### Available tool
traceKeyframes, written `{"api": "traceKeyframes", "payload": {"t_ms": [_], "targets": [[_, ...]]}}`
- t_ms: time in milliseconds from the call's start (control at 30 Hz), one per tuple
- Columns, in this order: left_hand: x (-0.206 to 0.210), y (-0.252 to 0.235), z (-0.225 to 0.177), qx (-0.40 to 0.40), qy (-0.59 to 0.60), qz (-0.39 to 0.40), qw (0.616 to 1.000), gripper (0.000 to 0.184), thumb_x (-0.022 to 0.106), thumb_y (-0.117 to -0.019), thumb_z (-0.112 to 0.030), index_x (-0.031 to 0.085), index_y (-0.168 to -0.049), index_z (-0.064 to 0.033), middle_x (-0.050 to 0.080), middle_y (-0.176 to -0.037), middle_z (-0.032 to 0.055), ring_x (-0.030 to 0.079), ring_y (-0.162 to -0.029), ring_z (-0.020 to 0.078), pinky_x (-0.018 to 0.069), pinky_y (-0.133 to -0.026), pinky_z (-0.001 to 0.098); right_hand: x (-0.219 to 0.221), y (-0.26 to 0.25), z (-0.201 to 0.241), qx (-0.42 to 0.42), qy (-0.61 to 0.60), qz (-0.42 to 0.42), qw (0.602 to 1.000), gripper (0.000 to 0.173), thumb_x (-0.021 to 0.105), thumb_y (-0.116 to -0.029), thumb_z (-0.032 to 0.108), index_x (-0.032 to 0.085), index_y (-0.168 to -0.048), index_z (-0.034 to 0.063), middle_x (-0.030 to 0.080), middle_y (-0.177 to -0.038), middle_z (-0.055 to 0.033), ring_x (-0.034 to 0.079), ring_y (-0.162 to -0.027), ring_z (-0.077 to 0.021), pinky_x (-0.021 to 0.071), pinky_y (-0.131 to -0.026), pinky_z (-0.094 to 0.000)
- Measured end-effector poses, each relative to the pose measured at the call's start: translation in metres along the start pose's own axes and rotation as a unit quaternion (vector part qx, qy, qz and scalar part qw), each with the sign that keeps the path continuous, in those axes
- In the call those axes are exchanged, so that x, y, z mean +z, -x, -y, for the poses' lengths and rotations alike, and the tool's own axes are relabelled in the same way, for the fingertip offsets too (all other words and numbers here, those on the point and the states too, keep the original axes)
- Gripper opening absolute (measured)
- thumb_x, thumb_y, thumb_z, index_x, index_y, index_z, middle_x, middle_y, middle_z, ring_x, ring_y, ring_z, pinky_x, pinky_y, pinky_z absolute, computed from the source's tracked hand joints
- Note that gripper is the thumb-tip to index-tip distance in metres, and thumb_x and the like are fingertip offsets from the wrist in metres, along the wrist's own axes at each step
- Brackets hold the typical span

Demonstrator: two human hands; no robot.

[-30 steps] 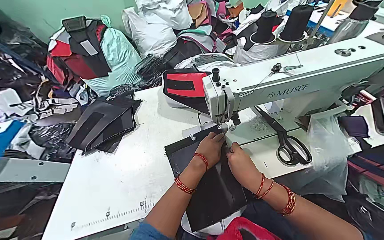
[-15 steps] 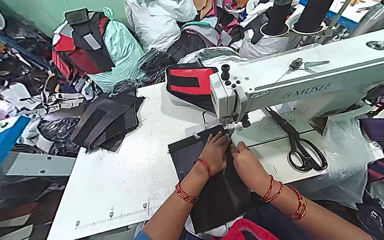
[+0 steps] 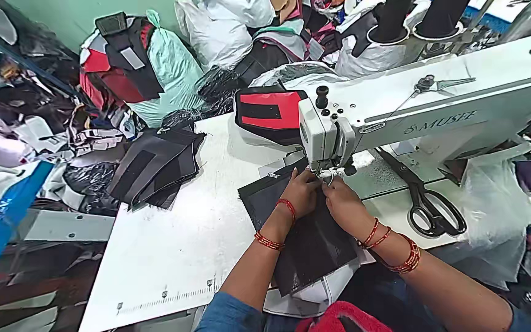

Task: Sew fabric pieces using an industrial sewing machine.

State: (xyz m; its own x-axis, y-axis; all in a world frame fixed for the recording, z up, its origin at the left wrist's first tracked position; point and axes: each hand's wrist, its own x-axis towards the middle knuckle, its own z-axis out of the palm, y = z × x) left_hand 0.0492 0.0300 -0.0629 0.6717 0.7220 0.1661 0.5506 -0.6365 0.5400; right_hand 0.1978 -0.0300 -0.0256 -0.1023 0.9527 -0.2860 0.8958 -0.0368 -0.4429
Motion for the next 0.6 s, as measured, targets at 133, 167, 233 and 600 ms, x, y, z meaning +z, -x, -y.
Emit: {"api": "traceKeyframes", "payload": {"t_ms": [133,167,233,600], "targets": [[0.003,0.000,0.005,0.033,-0.014,-0.038,0.999,0.025,0.062,-0.0866,0.007,0.078,-0.106,0.0022,0.072,-0.118,0.0231,0.062,-0.127,0.0419,0.0375,-0.114,0.0666,0.004,-0.002,-0.007,-0.019,-0.006,-0.033,0.999,0.034,0.048,-0.1020,0.002,0.064,-0.132,-0.0039,0.063,-0.125,-0.0262,0.063,-0.117,-0.0388,0.0514,-0.098,-0.0491],[0.004,0.001,0.005,0.038,-0.019,-0.046,0.998,0.024,0.062,-0.0860,0.007,0.078,-0.104,0.0031,0.072,-0.117,0.0228,0.063,-0.125,0.0412,0.0390,-0.113,0.0662,0.006,-0.001,-0.013,-0.028,-0.019,-0.053,0.998,0.036,0.048,-0.1027,0.004,0.064,-0.134,-0.0012,0.064,-0.122,-0.0253,0.064,-0.114,-0.0382,0.0519,-0.096,-0.0495],[0.004,0.003,-0.003,0.002,-0.027,-0.034,0.999,0.026,0.060,-0.0890,0.006,0.076,-0.109,0.0049,0.070,-0.123,0.0243,0.061,-0.128,0.0408,0.0378,-0.116,0.0621,0.007,0.008,-0.022,-0.038,-0.036,-0.077,0.996,0.041,0.048,-0.1041,0.011,0.059,-0.144,0.0038,0.064,-0.123,-0.0250,0.063,-0.115,-0.0393,0.0507,-0.097,-0.0510],[0.033,0.074,-0.126,-0.172,-0.080,0.098,0.977,0.087,0.070,-0.0914,-0.051,0.044,-0.151,0.0080,0.034,-0.161,0.0302,0.030,-0.152,0.0454,0.0247,-0.122,0.0598,0.012,0.086,-0.078,-0.001,-0.175,-0.088,0.981,0.039,0.059,-0.1001,0.010,0.063,-0.138,0.0010,0.071,-0.102,-0.0204,0.066,-0.084,-0.0292,0.0538,-0.081,-0.0456]]}}
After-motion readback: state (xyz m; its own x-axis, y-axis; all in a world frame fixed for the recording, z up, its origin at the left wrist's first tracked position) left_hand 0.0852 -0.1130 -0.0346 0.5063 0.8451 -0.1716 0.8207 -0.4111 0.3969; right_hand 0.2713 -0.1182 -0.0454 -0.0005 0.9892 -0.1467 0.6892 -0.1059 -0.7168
